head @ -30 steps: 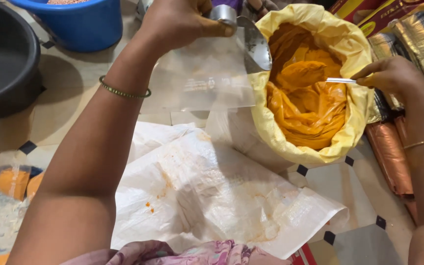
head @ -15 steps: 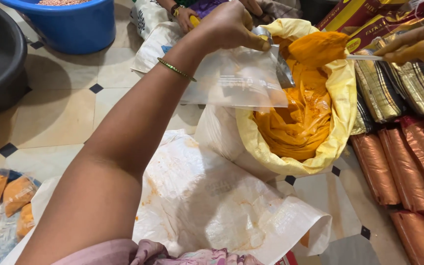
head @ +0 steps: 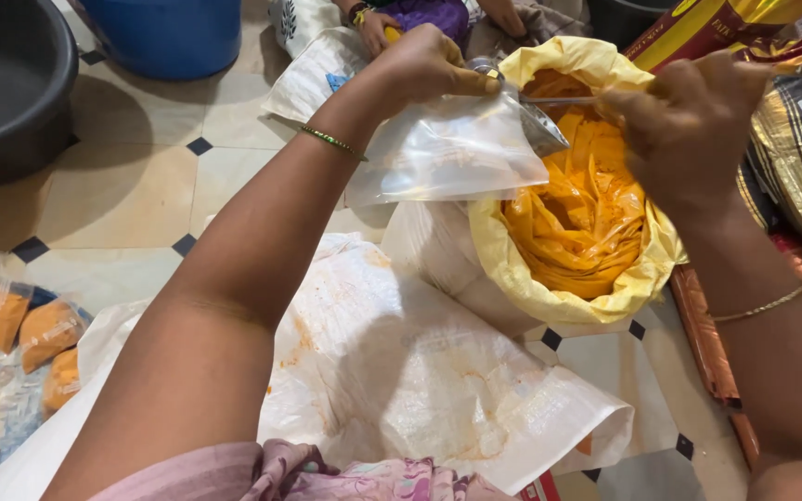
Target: Bagging turmeric powder from a large sack into small individual plastic bags using a spoon.
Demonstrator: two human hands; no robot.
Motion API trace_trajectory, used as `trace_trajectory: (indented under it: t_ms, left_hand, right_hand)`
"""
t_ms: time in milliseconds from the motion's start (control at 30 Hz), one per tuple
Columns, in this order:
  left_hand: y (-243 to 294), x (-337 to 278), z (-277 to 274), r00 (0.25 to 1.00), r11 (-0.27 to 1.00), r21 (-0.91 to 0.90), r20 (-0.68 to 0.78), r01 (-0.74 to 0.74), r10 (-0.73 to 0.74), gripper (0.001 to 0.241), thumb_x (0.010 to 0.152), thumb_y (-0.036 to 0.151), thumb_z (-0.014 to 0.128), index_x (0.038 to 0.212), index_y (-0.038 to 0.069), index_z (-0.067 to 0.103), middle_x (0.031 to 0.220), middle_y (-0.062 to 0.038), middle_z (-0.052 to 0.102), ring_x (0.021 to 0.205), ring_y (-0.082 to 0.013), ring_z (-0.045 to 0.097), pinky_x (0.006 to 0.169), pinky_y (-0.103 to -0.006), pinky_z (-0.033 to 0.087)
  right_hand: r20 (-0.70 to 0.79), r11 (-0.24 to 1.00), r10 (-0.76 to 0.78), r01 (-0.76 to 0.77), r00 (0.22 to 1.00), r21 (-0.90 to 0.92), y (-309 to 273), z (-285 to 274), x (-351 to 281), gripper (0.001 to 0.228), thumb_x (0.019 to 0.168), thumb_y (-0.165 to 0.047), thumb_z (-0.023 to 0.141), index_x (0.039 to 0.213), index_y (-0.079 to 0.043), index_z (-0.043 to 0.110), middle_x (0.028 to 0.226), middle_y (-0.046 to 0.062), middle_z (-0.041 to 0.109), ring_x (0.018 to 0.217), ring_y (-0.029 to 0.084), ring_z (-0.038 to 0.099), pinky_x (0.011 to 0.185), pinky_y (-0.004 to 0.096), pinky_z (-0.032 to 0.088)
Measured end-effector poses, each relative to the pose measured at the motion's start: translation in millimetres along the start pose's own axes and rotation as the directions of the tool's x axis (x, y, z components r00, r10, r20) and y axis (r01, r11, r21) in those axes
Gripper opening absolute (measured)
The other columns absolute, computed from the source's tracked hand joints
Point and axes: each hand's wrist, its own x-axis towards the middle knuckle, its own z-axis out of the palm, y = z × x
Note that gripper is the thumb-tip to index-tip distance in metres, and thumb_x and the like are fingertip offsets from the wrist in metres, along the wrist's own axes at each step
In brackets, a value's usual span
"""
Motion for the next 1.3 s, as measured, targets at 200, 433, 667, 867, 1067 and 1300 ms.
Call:
trace_trajectory:
  t_ms: [200,433,667,867,1067,1300]
  left_hand:
    - [-0.9,-22.7,-7.5,0.999,0.996,-0.087,-0.044,-0.008,0.004,0.045,0.075,0.043,0.093,0.072,0.003,0.074,0.059,0.003,0.060,0.046,-0.0062,0.049,0.041,-0.0269,0.034]
    - [6.4,-54.6,-25.8,0.994,0.992,0.105,-0.080,-0.065,0.073,0.040,0.082,0.038,0.094,0.082,0.002,0.075,0.066,0.000,0.064,0.051,-0.0070,0.050,0.044,-0.0291,0.033]
    - [8.7,-86.7,-38.9,0.987,0.980,-0.120,-0.036,-0.157,0.154,0.023,0.082,0.028,0.089,0.094,0.012,0.080,0.075,0.008,0.075,0.059,0.0021,0.064,0.051,-0.0202,0.049]
    - [2.0,-96.9,-42.5,0.996,0.993,0.116,-0.086,-0.001,0.011,0.030,0.077,0.036,0.092,0.079,0.009,0.079,0.061,0.002,0.065,0.047,-0.0067,0.050,0.045,-0.0288,0.036]
    - [-10.5,-92.1,-45.8,0.990,0.974,0.224,-0.131,-0.023,0.053,0.050,0.077,0.043,0.097,0.066,0.002,0.071,0.055,-0.006,0.056,0.046,-0.0122,0.046,0.045,-0.0318,0.035]
    - [-2.2,-76.2,-40.5,0.994,0.990,0.122,-0.072,-0.070,0.079,0.034,0.078,0.036,0.093,0.079,0.007,0.077,0.062,0.000,0.066,0.049,-0.0076,0.054,0.046,-0.0285,0.040]
  right_hand:
    - [0.069,0.993,0.095,-0.090,0.993,-0.080,36.7,-19.2,-30.6,0.022,0.092,-0.011,0.072,0.109,-0.024,0.077,0.092,-0.003,0.058,0.097,0.019,0.053,0.093,0.034,0.038]
    - [0.650,0.942,0.336,-0.234,0.682,-0.241,8.9,-22.6,-25.4,0.010,0.102,-0.024,0.073,0.108,-0.027,0.081,0.087,0.008,0.067,0.091,0.028,0.062,0.094,0.045,0.039]
    - [0.839,0.836,0.297,0.300,0.456,-0.459,-73.6,-2.2,13.6,0.019,0.093,-0.028,0.064,0.083,-0.026,0.081,0.089,-0.001,0.062,0.095,0.018,0.055,0.092,0.041,0.025]
    - [0.863,0.916,0.247,0.184,0.442,-0.356,-76.3,47.0,0.9,0.011,0.078,-0.032,0.077,0.085,-0.025,0.083,0.090,0.002,0.071,0.101,0.023,0.059,0.095,0.044,0.026]
    - [0.900,0.927,0.275,-0.342,0.339,-0.154,-28.4,110.8,-61.4,0.015,0.082,-0.032,0.081,0.096,-0.033,0.085,0.088,0.006,0.079,0.092,0.027,0.073,0.102,0.049,0.032]
    - [0.944,0.575,0.314,-0.812,0.106,-0.100,16.1,93.5,-85.9,0.024,0.084,-0.022,0.080,0.108,-0.022,0.083,0.087,0.007,0.079,0.079,0.022,0.074,0.075,0.034,0.052]
